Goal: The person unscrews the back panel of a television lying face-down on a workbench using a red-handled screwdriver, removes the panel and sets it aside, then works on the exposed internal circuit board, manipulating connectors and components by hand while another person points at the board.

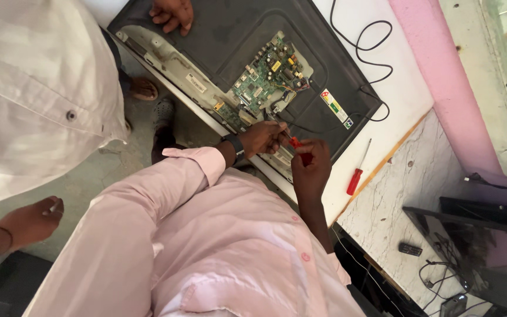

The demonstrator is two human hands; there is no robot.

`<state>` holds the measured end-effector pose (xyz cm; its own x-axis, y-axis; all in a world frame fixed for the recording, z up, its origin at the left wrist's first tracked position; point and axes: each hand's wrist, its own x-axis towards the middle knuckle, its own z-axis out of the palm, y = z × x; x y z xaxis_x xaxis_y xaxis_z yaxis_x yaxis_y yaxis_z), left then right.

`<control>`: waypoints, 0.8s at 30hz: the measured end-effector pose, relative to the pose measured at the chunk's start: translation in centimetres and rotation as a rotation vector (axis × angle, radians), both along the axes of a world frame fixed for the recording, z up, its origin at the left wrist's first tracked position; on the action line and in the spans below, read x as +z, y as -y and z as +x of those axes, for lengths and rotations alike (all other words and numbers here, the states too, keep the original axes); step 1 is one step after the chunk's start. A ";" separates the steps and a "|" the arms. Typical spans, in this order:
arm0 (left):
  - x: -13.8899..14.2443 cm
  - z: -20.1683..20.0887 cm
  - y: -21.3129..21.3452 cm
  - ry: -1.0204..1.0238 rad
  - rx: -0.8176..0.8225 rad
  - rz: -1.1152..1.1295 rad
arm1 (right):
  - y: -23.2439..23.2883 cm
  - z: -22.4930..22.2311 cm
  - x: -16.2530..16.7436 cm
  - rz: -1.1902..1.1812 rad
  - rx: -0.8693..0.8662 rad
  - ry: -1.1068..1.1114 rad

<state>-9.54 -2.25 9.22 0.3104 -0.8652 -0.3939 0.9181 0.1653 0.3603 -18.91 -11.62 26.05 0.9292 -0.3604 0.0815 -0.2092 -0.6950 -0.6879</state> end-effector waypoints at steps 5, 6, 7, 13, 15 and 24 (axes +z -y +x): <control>0.7 0.3 -0.4 -0.019 0.003 0.000 | 0.4 0.9 0.7 -0.042 0.030 0.019; 0.9 0.5 -0.4 -0.029 0.006 0.025 | 0.5 1.3 1.0 -0.051 0.026 0.018; 1.1 0.5 -0.5 -0.039 0.008 0.048 | 0.7 1.8 1.3 -0.080 0.066 0.027; 2.0 1.4 -1.8 0.193 0.172 0.326 | 0.7 5.0 3.2 -0.116 0.095 -0.063; 2.4 2.5 -2.9 0.351 0.317 0.319 | 0.9 5.7 3.7 -0.298 0.101 -0.098; 7.1 8.4 -6.5 0.636 0.536 0.269 | 3.0 7.0 4.6 -0.522 0.375 -0.087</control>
<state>-1.12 4.20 16.37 0.8791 -0.4424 -0.1775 0.3525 0.3528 0.8667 -11.91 -14.58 30.68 0.9954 0.0568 0.0765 0.0732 -0.9701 -0.2314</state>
